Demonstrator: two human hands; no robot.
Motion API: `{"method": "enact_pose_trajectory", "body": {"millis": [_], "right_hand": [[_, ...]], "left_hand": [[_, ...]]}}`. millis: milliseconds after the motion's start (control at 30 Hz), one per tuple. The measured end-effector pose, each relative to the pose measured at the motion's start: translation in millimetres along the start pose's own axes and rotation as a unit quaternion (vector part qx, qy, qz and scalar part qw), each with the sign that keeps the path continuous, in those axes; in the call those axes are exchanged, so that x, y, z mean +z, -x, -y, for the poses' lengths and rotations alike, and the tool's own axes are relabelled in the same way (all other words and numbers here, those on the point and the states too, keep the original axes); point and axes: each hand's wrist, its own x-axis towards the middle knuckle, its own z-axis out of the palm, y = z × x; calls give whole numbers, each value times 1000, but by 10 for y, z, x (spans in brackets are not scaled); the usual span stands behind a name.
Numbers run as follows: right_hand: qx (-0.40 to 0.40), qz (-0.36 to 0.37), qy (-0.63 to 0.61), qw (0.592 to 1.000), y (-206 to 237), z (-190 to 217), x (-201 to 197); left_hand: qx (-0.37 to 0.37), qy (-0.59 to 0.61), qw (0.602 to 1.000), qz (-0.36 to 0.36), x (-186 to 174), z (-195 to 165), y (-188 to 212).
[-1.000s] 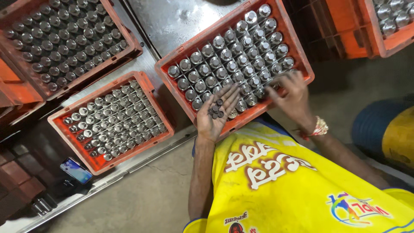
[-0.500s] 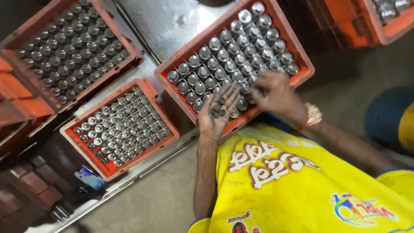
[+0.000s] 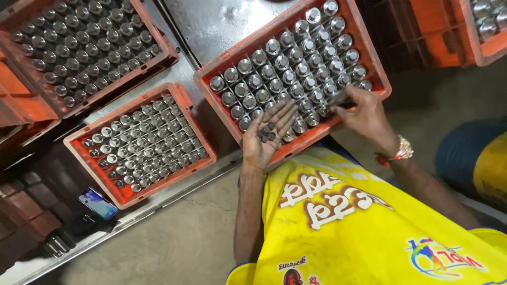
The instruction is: The person picks up small metal caps from a container and places them into the slots of an orange crate. They repeat this process, filling the crate with caps. Later, they use a cloth to wipe the tops of the caps in the crate.
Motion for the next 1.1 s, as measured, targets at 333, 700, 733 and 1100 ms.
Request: {"method": "enact_pose_trajectory", "body": {"millis": [333, 700, 733, 1100], "right_hand": [[-71, -43, 136, 987, 242, -277, 391], [-94, -53, 222, 969, 313, -381, 262], [-111, -61, 216, 968, 285, -412, 257], [-147, 16, 180, 972, 194, -286, 178]], "left_hand": [[-6, -28, 999, -22, 35, -14, 5], [22, 3, 1000, -2, 30, -90, 46], [27, 1, 1000, -4, 26, -91, 45], [39, -3, 999, 1, -22, 33, 84]]}}
